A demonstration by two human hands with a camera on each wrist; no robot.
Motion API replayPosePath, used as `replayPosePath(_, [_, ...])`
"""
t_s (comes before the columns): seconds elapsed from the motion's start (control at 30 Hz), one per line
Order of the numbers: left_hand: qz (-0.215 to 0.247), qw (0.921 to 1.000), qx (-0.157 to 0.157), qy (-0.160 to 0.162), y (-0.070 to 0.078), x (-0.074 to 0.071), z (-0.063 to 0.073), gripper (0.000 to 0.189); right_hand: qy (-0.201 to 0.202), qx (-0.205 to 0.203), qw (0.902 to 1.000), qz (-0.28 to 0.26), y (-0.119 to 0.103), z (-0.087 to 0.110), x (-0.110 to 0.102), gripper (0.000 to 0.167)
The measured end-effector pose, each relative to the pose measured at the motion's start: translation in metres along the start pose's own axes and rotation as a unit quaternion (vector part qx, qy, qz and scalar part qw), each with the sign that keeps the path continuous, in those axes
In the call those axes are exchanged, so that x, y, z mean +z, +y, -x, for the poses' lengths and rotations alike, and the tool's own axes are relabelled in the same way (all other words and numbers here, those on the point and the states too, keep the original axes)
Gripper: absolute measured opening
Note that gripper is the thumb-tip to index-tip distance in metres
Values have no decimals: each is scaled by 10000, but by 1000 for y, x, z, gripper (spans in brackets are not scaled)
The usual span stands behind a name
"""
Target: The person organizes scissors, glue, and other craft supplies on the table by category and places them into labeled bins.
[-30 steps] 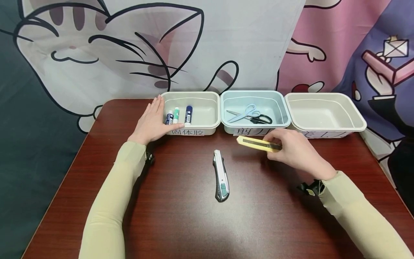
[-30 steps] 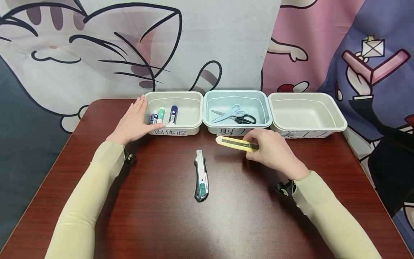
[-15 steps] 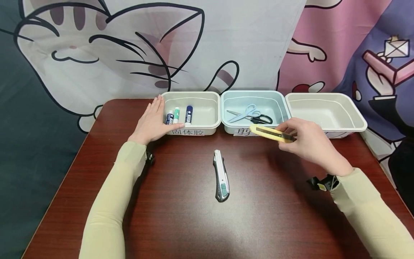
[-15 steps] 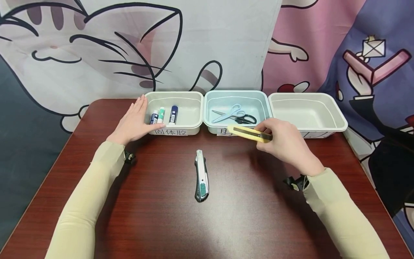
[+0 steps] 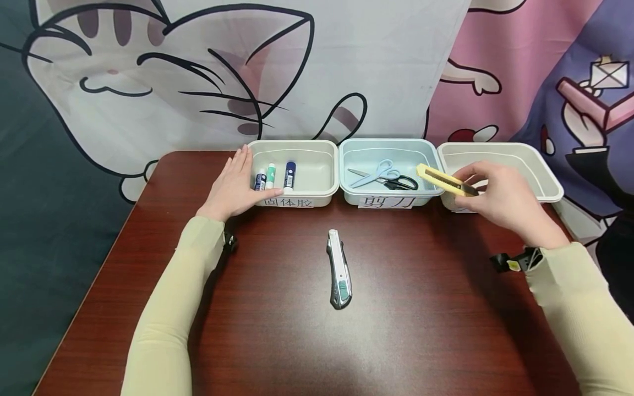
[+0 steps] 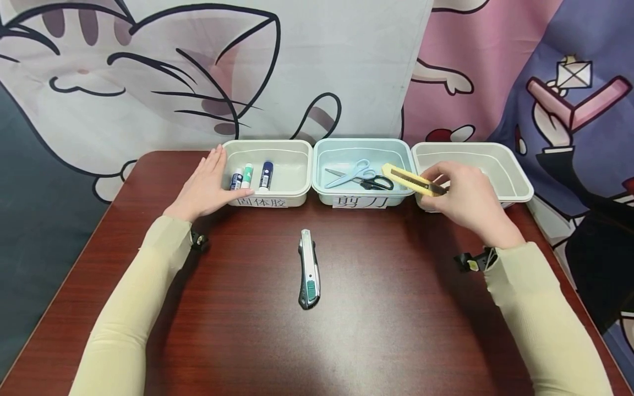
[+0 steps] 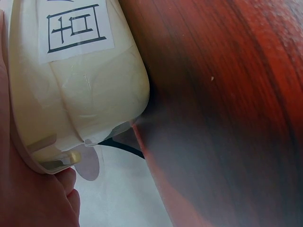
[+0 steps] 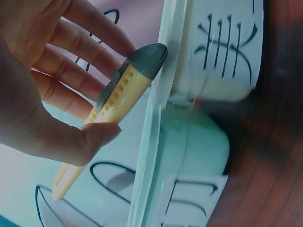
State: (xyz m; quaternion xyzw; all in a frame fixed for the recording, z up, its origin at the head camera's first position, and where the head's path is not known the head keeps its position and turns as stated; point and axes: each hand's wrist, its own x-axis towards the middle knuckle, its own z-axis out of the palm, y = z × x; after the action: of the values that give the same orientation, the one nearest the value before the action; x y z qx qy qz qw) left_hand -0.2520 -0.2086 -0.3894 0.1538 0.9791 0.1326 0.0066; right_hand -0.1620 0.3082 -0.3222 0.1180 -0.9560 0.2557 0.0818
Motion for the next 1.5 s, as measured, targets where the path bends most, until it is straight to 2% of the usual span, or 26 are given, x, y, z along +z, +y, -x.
replayPosePath(0.23, [16, 10000, 17, 11, 1, 1, 1, 132, 109, 346, 9993, -52, 25, -6, -11, 31])
replayPosePath(0.6, [10, 10000, -9, -29, 0, 1, -1, 131, 236, 786, 9959, 376, 56, -15, -29, 34])
replayPosePath(0.77, [-9, 10000, -1, -41, -1, 0, 0, 130, 103, 952, 9946, 399, 73, -19, -30, 35])
replayPosePath(0.97, [-1, 10000, -21, -36, -1, 1, 0, 130, -306, 1218, 9908, 510, 98, -26, -23, 31])
replayPosePath(1.17, [7, 10000, -15, -48, -2, 2, 0, 131, -581, 1241, 9875, 774, 118, -36, -17, 31])
replayPosePath(1.27, [-2, 10000, 1, -33, -2, 2, 0, 131, -585, 1232, 9868, 869, 122, -41, -16, 32])
replayPosePath(1.5, [-8, 10000, -1, -24, -2, 1, 0, 130, -488, 1063, 9891, 894, 121, -48, -16, 49])
